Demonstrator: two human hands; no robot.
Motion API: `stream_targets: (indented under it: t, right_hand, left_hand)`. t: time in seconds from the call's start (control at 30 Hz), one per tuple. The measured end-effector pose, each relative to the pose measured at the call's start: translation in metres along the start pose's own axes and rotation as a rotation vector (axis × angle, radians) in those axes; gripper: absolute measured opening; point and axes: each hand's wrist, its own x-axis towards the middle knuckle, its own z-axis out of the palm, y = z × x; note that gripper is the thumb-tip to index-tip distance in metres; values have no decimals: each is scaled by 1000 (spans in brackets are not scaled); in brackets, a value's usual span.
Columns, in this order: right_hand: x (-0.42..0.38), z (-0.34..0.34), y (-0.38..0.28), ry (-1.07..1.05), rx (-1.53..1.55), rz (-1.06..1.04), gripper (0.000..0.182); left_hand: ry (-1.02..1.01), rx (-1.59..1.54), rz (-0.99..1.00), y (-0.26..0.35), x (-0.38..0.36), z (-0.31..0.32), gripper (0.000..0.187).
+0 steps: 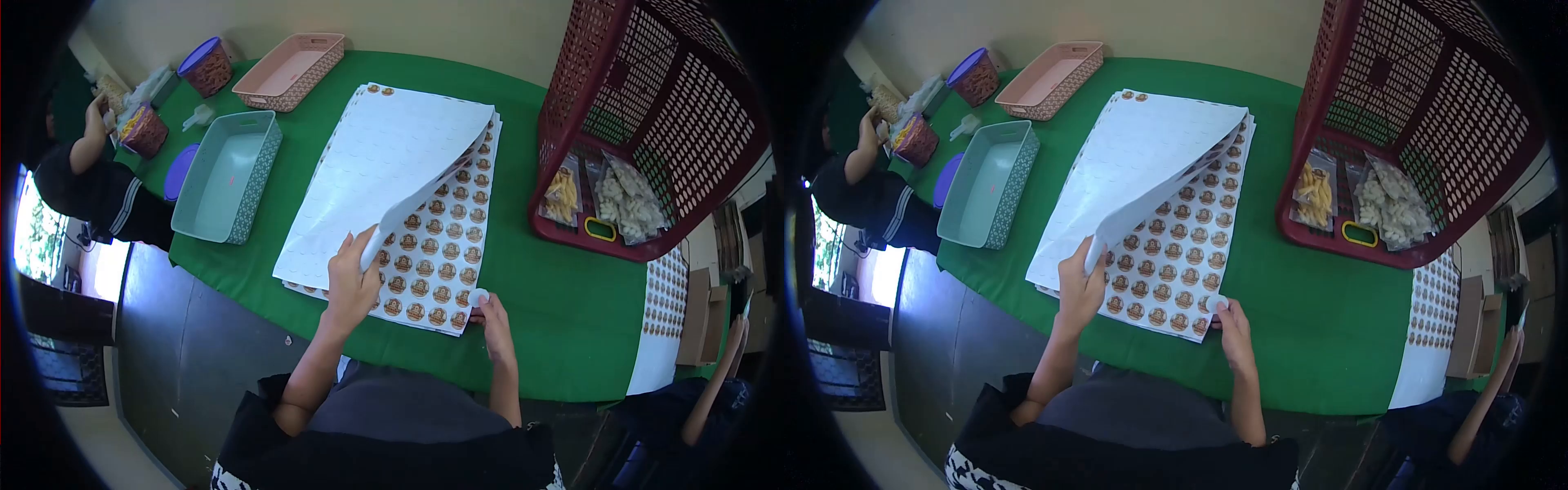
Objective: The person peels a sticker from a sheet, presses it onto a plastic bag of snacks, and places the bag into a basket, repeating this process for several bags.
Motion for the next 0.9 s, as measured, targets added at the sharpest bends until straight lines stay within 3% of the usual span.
stream_targets:
  t: [0.1, 0.17, 0.2, 0.33, 0.7, 0.9]
  right_hand:
    - [-3, 2, -9, 18, 122, 18, 31]
    - [-2, 1, -6, 30, 191, 41, 31]
    - [-1, 1, -4, 34, 257, 65, 32]
    - [-3, 3, -4, 39, 292, 85, 32]
    - [-3, 5, 2, 53, 274, 60, 32]
    - [-3, 7, 16, 57, 169, 8, 32]
  left_hand:
    - [-119, 67, 42, -2, -7, 9, 38]
    - [-210, 230, 230, -7, -17, 24, 38]
    - [-340, 244, 180, -14, -24, 31, 46]
    - [-501, 443, 283, -31, -49, 57, 55]
    - [-551, 592, 385, -43, -65, 76, 68]
    - [-662, 584, 434, -60, -73, 81, 91]
